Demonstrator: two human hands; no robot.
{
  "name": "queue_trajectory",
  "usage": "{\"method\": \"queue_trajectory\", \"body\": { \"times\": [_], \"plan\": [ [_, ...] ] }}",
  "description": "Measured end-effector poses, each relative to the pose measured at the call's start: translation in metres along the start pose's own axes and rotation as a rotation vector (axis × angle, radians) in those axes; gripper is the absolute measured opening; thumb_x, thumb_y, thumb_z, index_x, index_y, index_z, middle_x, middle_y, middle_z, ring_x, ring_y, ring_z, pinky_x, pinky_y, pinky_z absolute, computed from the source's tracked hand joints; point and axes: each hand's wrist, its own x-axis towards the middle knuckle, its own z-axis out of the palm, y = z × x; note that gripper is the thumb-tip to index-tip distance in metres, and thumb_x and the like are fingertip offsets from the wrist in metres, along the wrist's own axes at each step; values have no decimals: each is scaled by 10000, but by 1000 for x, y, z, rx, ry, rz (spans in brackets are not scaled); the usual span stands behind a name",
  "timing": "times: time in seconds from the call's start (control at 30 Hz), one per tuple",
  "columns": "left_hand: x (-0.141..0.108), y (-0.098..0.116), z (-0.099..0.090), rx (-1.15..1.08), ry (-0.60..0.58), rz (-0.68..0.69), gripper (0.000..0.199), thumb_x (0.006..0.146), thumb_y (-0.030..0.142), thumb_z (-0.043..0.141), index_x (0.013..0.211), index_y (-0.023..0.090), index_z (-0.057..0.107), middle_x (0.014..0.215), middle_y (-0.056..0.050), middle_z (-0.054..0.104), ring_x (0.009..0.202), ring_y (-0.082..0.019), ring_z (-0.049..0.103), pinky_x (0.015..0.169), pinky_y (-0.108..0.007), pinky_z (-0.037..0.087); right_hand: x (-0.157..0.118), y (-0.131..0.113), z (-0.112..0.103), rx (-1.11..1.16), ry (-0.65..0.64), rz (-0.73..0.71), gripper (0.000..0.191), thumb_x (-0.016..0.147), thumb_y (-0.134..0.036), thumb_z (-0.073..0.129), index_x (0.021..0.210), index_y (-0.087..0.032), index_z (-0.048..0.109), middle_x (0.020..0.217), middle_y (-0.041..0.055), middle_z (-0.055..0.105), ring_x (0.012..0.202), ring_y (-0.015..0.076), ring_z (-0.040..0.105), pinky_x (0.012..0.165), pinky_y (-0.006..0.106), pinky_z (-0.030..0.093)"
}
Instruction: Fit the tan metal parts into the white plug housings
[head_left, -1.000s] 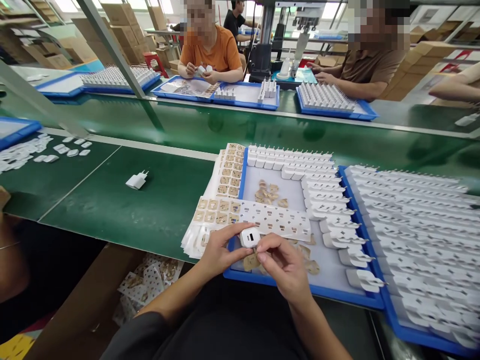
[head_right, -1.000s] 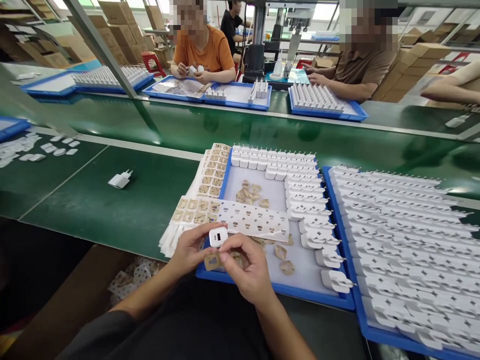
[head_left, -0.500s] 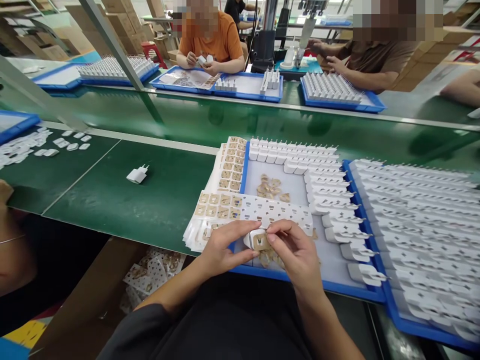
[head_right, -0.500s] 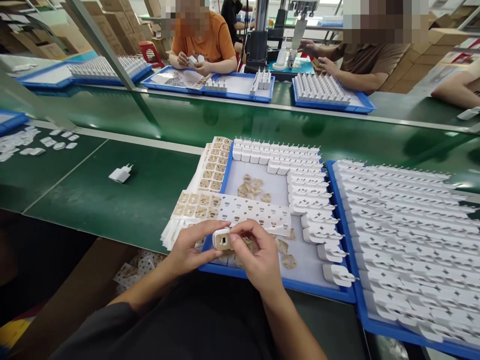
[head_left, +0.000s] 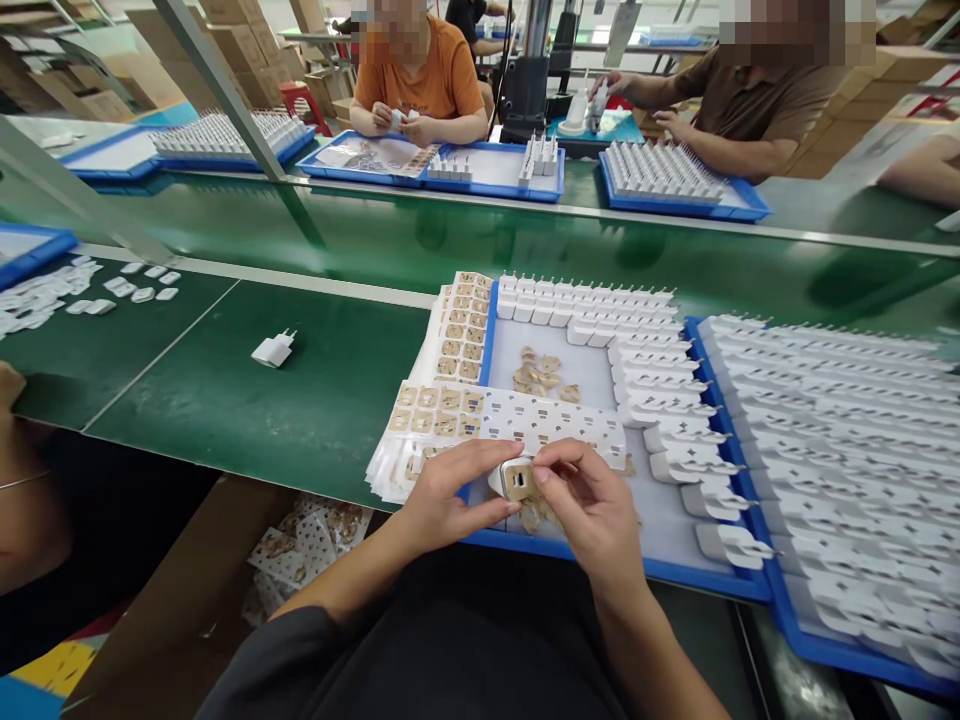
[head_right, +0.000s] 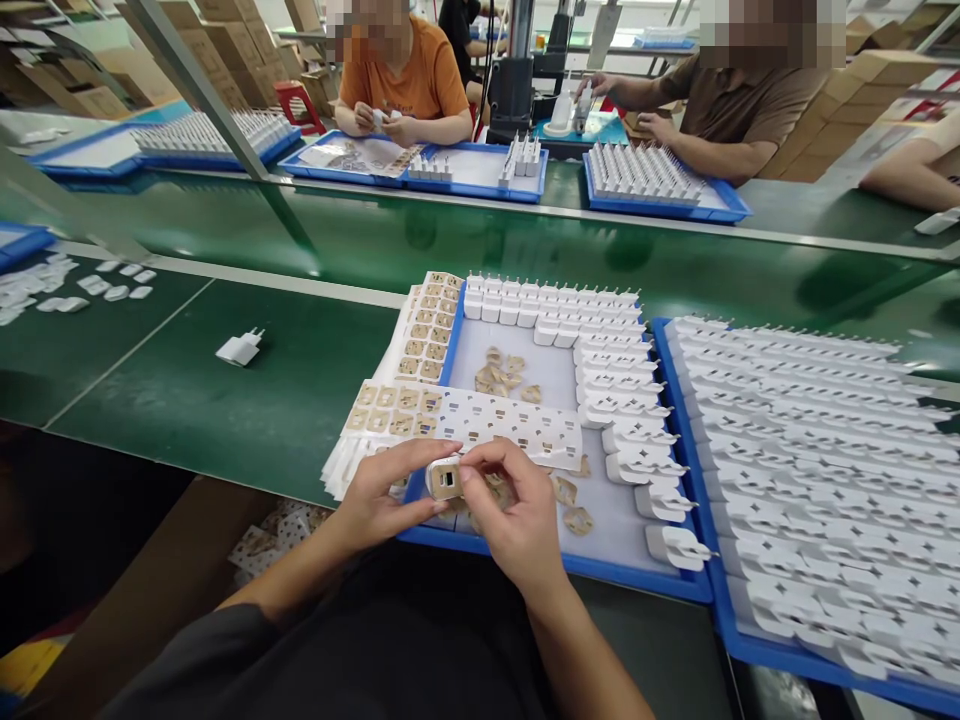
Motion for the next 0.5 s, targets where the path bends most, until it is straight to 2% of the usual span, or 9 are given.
{"method": "queue_trajectory", "body": {
  "times": [0.33,0.5],
  "plan": [
    [2,3,-1,29,10,19,461,907,324,712,1339,199,610,1206,-136,744,1108,-247,729,964,-370,609,0,-6,6,-175,40,-76,48,925,-206,662,888,-235,651,783,-19,655,701,134,640,657,263,534],
    [2,1,0,31,20,50,456,913,335,710,1332,186,613,1200,-148,744,1118,-247,724,965,-378,610,1,-5,10,-402,120,-247,74,903,-167,680,920,-230,645,779,-12,625,663,132,593,620,271,528]
  ]
}}
